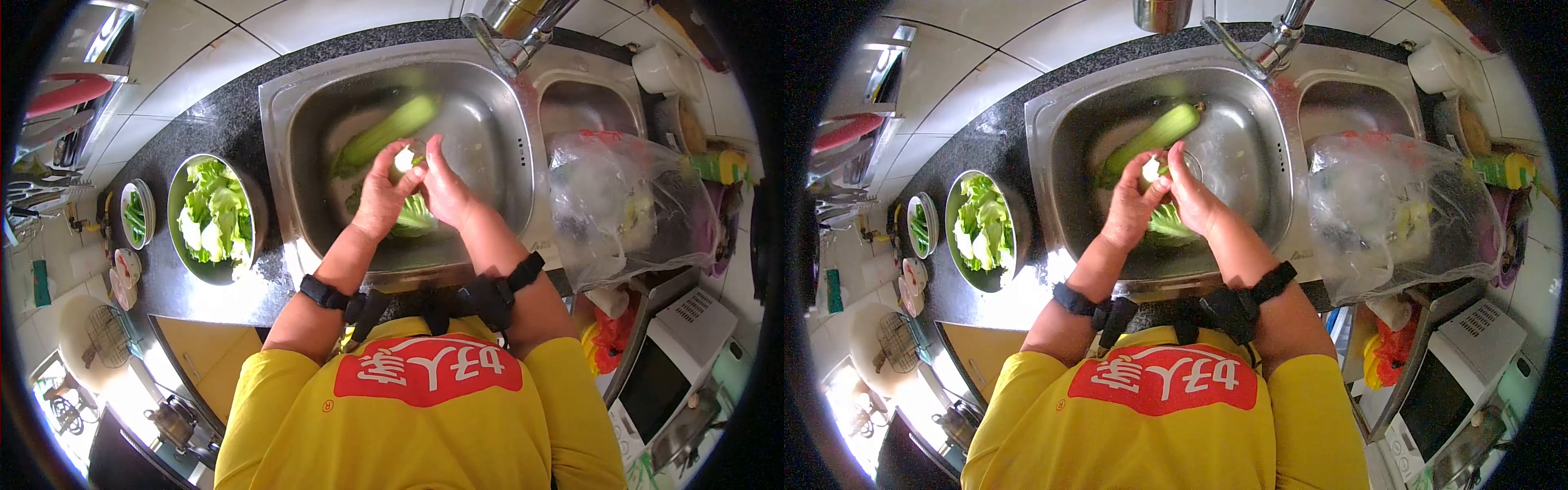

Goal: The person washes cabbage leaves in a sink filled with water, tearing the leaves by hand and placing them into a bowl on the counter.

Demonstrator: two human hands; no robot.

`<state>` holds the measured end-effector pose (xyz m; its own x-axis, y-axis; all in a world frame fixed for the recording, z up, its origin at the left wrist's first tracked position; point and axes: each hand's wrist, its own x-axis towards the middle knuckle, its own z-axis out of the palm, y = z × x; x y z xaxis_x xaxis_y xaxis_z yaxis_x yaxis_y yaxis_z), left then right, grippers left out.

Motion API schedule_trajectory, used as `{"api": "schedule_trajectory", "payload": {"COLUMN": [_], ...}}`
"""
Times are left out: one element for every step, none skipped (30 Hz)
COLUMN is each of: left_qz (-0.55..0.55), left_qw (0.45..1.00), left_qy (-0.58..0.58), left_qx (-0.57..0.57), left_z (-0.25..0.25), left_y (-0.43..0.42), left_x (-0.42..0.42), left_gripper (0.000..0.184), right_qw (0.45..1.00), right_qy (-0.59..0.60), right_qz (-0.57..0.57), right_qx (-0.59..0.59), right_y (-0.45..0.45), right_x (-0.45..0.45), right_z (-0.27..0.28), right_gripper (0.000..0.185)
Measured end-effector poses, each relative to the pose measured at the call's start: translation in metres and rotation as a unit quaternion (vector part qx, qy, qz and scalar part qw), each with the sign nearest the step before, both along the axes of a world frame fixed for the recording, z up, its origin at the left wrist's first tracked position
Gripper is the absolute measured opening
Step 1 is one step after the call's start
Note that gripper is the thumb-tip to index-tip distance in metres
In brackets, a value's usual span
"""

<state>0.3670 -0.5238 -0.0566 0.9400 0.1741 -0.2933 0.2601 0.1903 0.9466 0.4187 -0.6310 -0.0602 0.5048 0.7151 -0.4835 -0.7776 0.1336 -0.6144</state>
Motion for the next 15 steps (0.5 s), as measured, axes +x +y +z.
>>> {"api": "schedule_trajectory", "payload": {"left_qz": [0.033,0.035,0.053,0.071,0.081,0.092,0.130,0.168,0.184,0.196,0.194,0.188,0.201,0.202,0.164], "left_qw": [0.999,0.999,0.998,0.996,0.995,0.988,0.978,0.965,0.917,0.844,0.767,0.674,0.674,0.673,0.679], "left_qy": [0.016,0.025,0.035,0.044,0.018,-0.006,-0.020,-0.036,-0.081,-0.123,-0.105,-0.085,-0.022,-0.023,0.031], "left_qx": [-0.013,0.010,-0.005,-0.020,0.052,0.123,0.161,0.198,0.345,0.484,0.602,0.709,0.710,0.711,0.715], "left_z": [0.003,0.008,0.018,0.031,0.049,0.068,0.089,0.104,0.109,0.115,0.124,0.133,0.128,0.118,0.105], "left_y": [0.006,0.015,0.023,0.033,0.045,0.058,0.069,0.084,0.106,0.128,0.141,0.152,0.164,0.178,0.191], "left_x": [-0.001,-0.003,-0.006,-0.008,-0.012,-0.020,-0.030,-0.041,-0.055,-0.068,-0.078,-0.086,-0.095,-0.105,-0.115], "left_gripper": [0.034,0.032,0.031,0.030,0.029,0.028,0.028,0.028,0.031,0.035,0.036,0.038,0.041,0.041,0.044], "right_qw": [0.997,0.997,0.998,0.996,0.988,0.988,0.906,0.751,0.722,0.676,0.632,0.585,0.559,0.559,0.578], "right_qy": [0.004,0.006,-0.024,-0.056,-0.109,-0.108,-0.308,-0.485,-0.488,-0.523,-0.519,-0.512,-0.536,-0.538,-0.565], "right_qz": [0.028,0.029,0.045,0.061,0.077,0.079,0.185,0.275,0.313,0.364,0.436,0.506,0.508,0.507,0.478], "right_qx": [0.065,0.066,0.043,0.022,-0.073,-0.072,-0.221,-0.353,-0.377,-0.371,-0.374,-0.374,-0.376,-0.376,-0.346], "right_y": [0.001,0.000,-0.001,-0.002,-0.007,-0.009,-0.011,-0.011,-0.008,-0.005,0.002,0.008,0.010,0.009,0.004], "right_x": [0.003,0.004,0.006,0.008,0.012,0.009,0.004,0.001,-0.015,-0.026,-0.033,-0.036,-0.036,-0.033,-0.026], "right_z": [0.001,0.004,0.013,0.018,0.006,-0.010,-0.028,-0.041,-0.042,-0.045,-0.034,-0.024,-0.026,-0.038,-0.056], "right_gripper": [0.089,0.089,0.090,0.091,0.091,0.091,0.094,0.098,0.108,0.103,0.100,0.097,0.085,0.085,0.079]}}
